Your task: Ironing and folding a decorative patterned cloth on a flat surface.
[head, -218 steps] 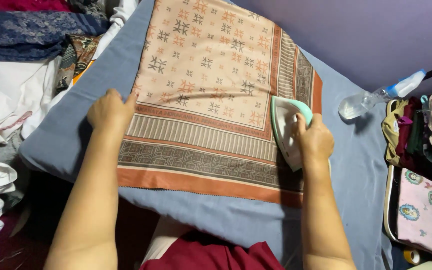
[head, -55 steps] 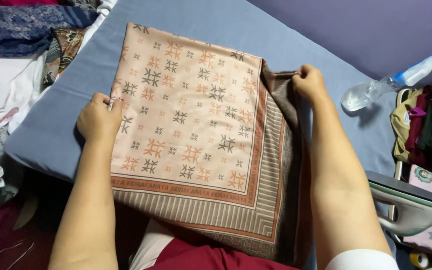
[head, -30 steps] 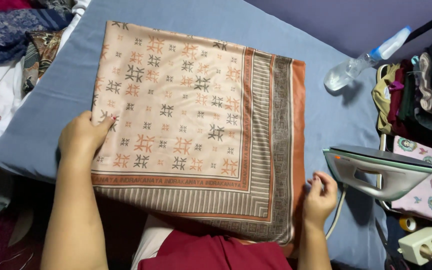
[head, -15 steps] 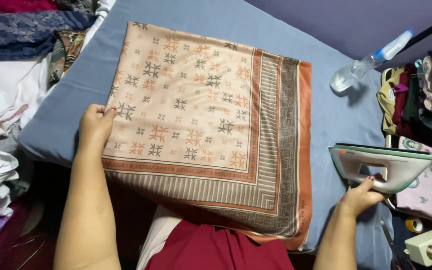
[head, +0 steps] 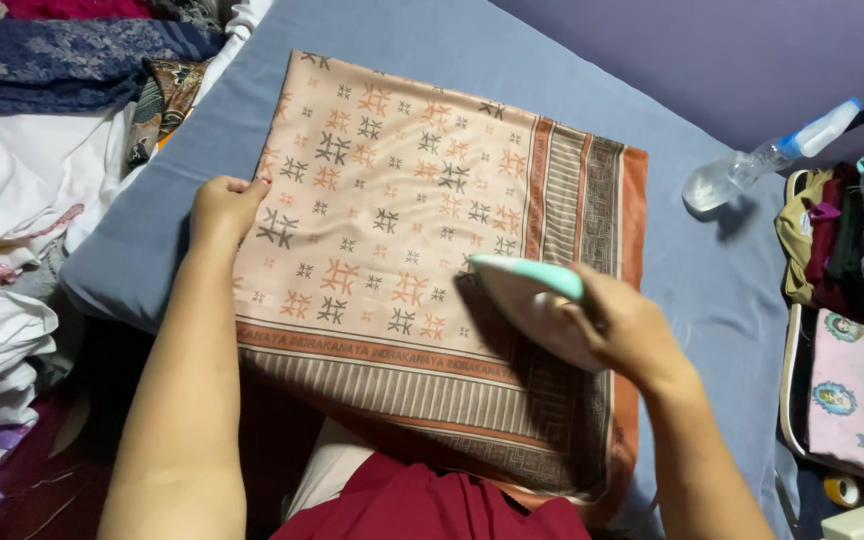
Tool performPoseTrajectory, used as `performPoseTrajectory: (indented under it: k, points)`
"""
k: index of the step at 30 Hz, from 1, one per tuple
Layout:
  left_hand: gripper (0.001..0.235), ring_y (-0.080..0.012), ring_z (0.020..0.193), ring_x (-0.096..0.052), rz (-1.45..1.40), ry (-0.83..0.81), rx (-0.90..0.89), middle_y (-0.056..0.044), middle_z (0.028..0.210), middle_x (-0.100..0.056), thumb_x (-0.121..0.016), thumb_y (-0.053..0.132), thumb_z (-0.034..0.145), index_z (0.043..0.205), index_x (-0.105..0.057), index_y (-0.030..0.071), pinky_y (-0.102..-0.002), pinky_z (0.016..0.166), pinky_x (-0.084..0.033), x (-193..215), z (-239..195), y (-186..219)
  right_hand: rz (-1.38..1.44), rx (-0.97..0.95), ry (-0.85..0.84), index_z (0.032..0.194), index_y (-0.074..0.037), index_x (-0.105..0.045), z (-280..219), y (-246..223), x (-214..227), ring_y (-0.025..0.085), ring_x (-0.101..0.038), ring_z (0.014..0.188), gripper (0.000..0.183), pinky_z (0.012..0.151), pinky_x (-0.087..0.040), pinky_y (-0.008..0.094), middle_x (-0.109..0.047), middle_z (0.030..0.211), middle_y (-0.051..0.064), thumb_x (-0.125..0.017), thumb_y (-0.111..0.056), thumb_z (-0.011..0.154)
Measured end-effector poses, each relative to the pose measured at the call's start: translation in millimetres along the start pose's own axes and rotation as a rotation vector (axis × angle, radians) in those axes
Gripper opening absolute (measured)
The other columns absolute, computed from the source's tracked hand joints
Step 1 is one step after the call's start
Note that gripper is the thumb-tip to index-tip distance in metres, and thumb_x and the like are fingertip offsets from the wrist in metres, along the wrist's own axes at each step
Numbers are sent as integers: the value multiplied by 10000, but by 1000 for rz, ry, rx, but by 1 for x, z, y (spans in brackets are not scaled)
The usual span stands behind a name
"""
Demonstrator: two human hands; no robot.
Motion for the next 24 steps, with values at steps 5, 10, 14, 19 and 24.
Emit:
performPoseTrajectory:
  k: [5,10,14,19,24]
  points:
    - [303,-347,813,-716,311,147,-176,-129,865,-751,-774,378,874,925,-732,82,-449,725,-546,-1,8,18,-17,214,-202,1325,-141,-576,50,-63,-72,360,-698,754,463,596,-540,488,-689,895,147,-708,-223,889]
    - [335,-381,834,-706,368,197,-195,-139,861,-750,-752,435,893,900,-722,102,-481,726,-536,6,-19,55,-68,148,-74,1323,-101,-526,138,-57,-129,419,-693,788,458,640,-549,514,-682,933,208,-685,-219,910]
    - [451,-408,794,-696,522,242,-177,-177,817,-731,-785,534,854,834,-703,91,-509,679,-527,2,-24,80,-73,45,-33,1291,-87,-513,210,-70,-170,439,-698,814,385,641,-539,556,-681,943,238,-647,-215,953]
    - [384,-402,740,-705,603,318,-259,-170,800,-732,-782,478,889,819,-698,110,-519,645,-535,-5,-14,64,-29,-30,42,1166,-87,-504,260,-74,-175,435,-693,838,285,672,-533,568,-676,928,240,-624,-283,998]
    - [388,-402,709,-700,594,331,-283,-179,763,-721,-805,460,892,807,-680,103,-507,623,-535,-2,-19,68,-82,-155,61,1133,-76,-480,263,-23,-168,439,-689,824,278,633,-516,579,-677,957,230,-605,-292,1010]
Point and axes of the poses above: each hand's wrist, its own z-axis towards the middle knuckle, its own x-axis out of the back of the hand, y = z × x, the point moved 6 cm from there along z, towards the middle knuckle
